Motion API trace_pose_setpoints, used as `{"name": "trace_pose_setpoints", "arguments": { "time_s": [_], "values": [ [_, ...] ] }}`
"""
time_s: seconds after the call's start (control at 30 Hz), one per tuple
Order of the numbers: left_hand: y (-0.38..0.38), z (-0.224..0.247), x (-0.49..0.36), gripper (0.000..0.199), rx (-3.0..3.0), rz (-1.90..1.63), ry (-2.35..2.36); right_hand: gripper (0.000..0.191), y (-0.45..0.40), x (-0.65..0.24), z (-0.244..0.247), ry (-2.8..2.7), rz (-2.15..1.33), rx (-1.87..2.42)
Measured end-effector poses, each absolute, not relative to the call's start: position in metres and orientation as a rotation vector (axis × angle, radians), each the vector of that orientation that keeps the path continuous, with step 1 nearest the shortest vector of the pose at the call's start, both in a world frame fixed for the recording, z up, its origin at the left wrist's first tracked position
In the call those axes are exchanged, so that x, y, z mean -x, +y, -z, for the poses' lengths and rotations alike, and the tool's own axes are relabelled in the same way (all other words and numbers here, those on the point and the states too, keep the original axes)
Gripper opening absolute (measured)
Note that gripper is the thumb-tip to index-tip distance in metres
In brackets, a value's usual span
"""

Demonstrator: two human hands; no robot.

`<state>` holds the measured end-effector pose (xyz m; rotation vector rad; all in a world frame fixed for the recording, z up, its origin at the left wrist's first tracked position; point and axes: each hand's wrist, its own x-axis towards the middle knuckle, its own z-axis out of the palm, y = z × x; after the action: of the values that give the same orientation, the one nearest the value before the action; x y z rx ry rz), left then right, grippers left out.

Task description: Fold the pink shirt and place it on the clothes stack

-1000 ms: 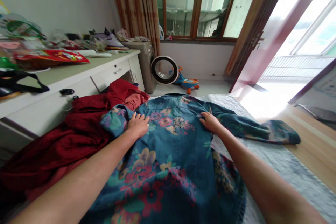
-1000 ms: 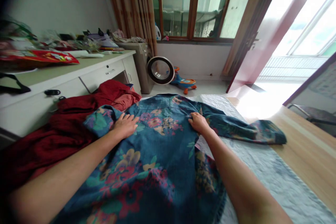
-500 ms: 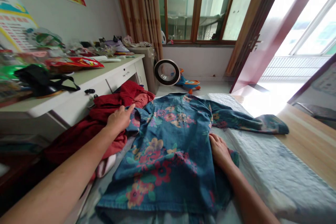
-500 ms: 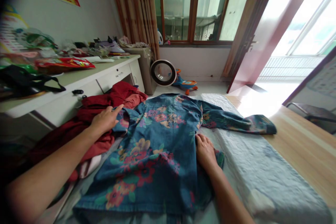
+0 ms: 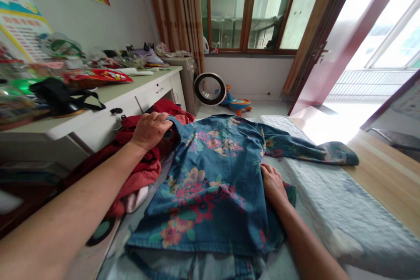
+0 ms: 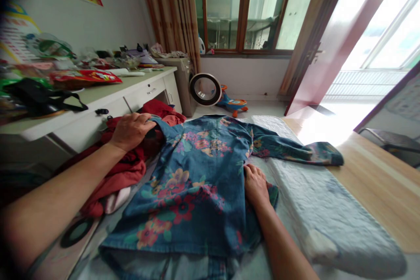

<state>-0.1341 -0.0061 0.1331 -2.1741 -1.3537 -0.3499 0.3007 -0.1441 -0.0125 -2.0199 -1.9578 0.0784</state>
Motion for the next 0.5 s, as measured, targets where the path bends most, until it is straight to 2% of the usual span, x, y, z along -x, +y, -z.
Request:
{"name": "trace_pose_setpoints", "arguments": {
  "time_s": [0.2,0.4,0.5],
  "values": [
    [-0.026,-0.097,0.126,0.033,2.026,0.28,-1.559,0.034,-0.142,-0.302,0.014,-1.942,-0.095,2.017],
    [-0.104,-0.035,0.061,0.035,2.558,0.233,-1.455,0.03,-0.142,-0.302,0.015,-1.921,-0.105,2.03],
    [-0.135,0.0,0.043,0.046,2.707,0.124,-1.587,0.026,-0.144,-0.301,0.014,-1.891,-0.091,2.075]
  ]
}}
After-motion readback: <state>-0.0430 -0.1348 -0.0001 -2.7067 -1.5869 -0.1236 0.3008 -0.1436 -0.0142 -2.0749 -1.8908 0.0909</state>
